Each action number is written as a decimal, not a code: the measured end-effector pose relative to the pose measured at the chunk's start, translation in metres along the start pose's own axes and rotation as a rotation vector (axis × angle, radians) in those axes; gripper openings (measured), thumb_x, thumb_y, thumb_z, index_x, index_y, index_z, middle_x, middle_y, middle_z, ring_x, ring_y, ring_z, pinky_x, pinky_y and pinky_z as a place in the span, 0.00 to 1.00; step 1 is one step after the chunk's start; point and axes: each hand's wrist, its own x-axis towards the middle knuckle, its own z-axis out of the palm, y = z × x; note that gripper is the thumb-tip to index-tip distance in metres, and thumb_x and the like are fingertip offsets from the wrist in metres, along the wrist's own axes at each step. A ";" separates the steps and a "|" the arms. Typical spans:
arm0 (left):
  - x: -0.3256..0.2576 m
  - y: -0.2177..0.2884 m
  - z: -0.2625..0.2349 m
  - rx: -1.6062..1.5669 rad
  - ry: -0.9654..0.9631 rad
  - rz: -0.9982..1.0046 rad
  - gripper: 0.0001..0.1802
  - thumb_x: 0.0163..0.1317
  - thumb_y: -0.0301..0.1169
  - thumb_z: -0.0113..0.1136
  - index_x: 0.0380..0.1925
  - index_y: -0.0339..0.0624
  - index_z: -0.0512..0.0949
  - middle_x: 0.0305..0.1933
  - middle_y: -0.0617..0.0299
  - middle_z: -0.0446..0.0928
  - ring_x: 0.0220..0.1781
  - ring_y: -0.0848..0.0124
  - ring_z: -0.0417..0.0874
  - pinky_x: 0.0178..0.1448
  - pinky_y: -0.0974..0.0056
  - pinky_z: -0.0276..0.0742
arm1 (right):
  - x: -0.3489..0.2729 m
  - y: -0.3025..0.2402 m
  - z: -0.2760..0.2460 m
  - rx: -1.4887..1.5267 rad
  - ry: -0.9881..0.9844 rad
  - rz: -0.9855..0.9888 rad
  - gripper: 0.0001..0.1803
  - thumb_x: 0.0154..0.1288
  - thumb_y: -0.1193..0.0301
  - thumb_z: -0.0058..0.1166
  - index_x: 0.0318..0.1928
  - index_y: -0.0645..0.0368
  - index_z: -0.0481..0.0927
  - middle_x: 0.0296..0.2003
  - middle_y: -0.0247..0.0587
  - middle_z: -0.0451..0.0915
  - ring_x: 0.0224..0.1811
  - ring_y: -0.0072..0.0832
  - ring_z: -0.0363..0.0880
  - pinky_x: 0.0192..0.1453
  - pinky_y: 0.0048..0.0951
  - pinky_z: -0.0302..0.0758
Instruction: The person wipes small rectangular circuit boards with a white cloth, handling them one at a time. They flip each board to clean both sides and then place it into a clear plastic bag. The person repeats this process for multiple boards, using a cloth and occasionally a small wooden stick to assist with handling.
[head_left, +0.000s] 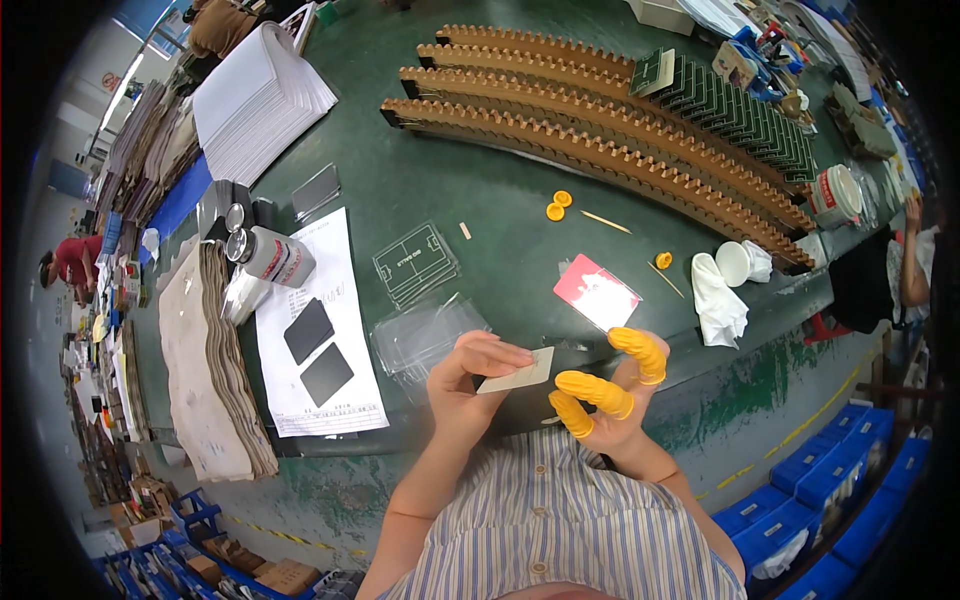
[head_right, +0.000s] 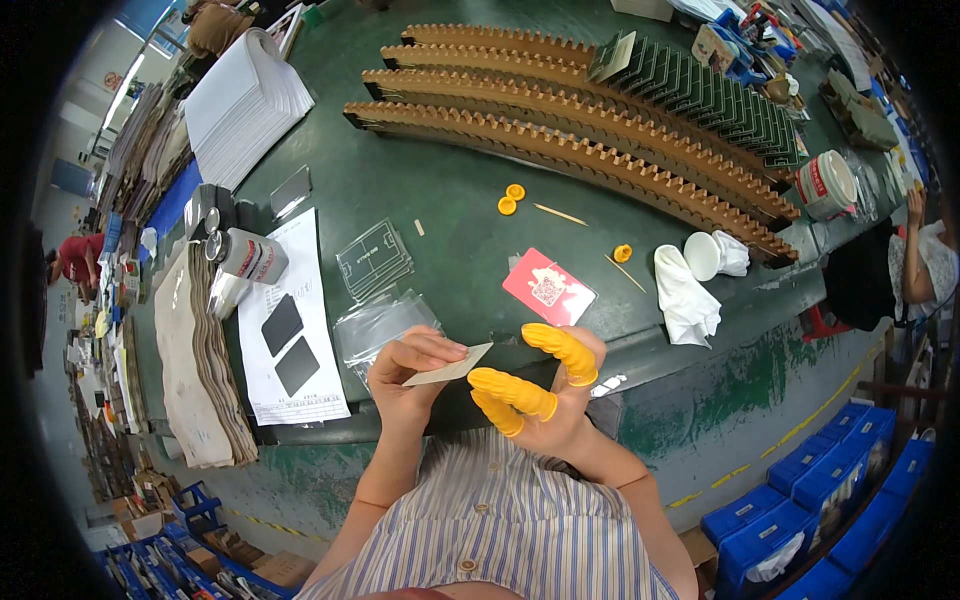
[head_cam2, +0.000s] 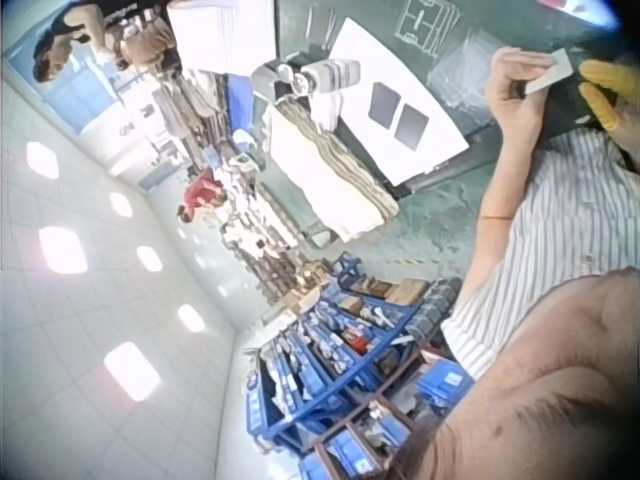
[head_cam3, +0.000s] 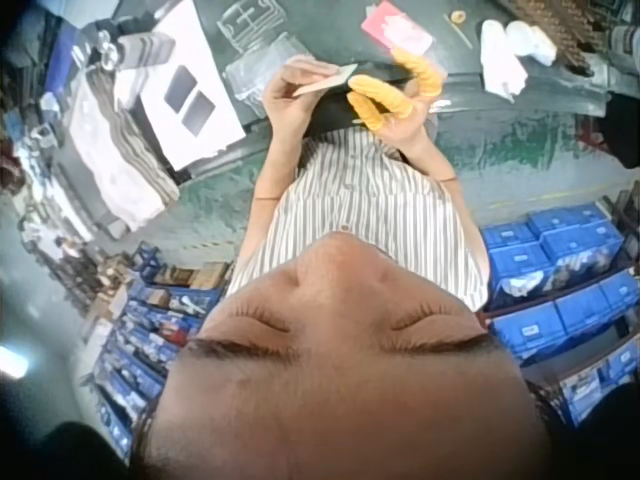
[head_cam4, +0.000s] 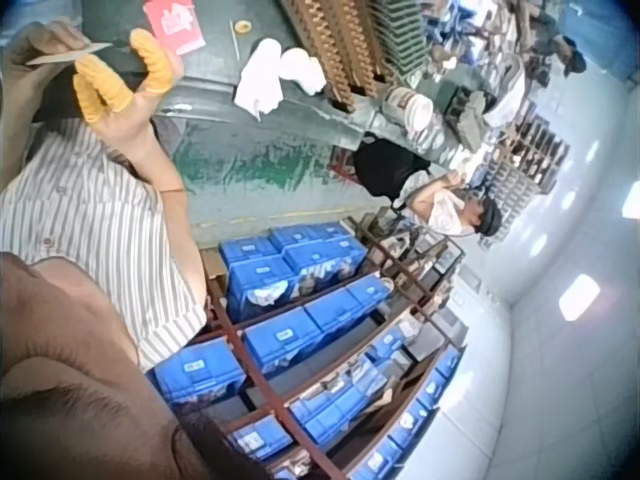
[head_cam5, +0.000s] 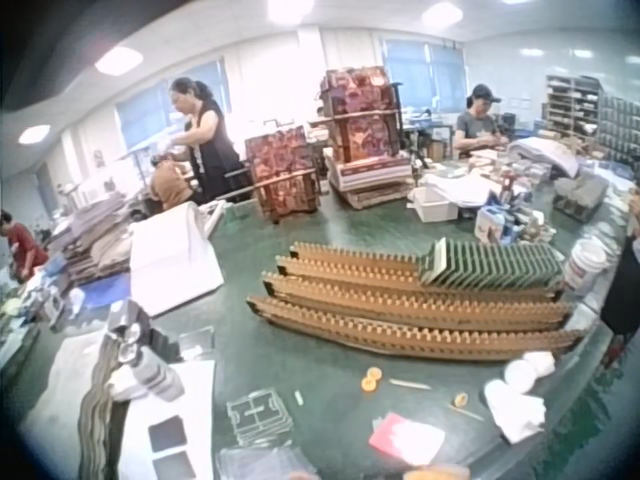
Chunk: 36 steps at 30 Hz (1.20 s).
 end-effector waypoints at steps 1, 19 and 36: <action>0.000 0.000 0.000 0.013 0.008 0.006 0.12 0.47 0.22 0.68 0.22 0.45 0.72 0.29 0.55 0.82 0.36 0.65 0.83 0.53 0.60 0.64 | 0.001 -0.001 -0.001 -0.032 -0.012 -0.012 0.17 0.44 0.65 0.67 0.39 0.37 0.83 0.51 0.40 0.66 0.51 0.39 0.60 0.51 0.35 0.62; 0.001 -0.001 0.000 -0.076 0.022 -0.031 0.12 0.46 0.19 0.67 0.21 0.43 0.71 0.29 0.54 0.81 0.35 0.65 0.82 0.48 0.62 0.68 | -0.008 0.011 0.013 -0.044 0.014 -0.062 0.14 0.44 0.63 0.66 0.36 0.35 0.84 0.57 0.48 0.59 0.57 0.43 0.56 0.55 0.43 0.55; 0.000 -0.001 -0.001 -0.101 0.024 -0.104 0.10 0.49 0.20 0.65 0.22 0.44 0.72 0.32 0.56 0.82 0.39 0.66 0.81 0.53 0.62 0.66 | -0.004 0.015 0.013 -0.001 0.009 -0.054 0.14 0.48 0.57 0.64 0.39 0.39 0.84 0.56 0.44 0.61 0.56 0.41 0.54 0.57 0.39 0.56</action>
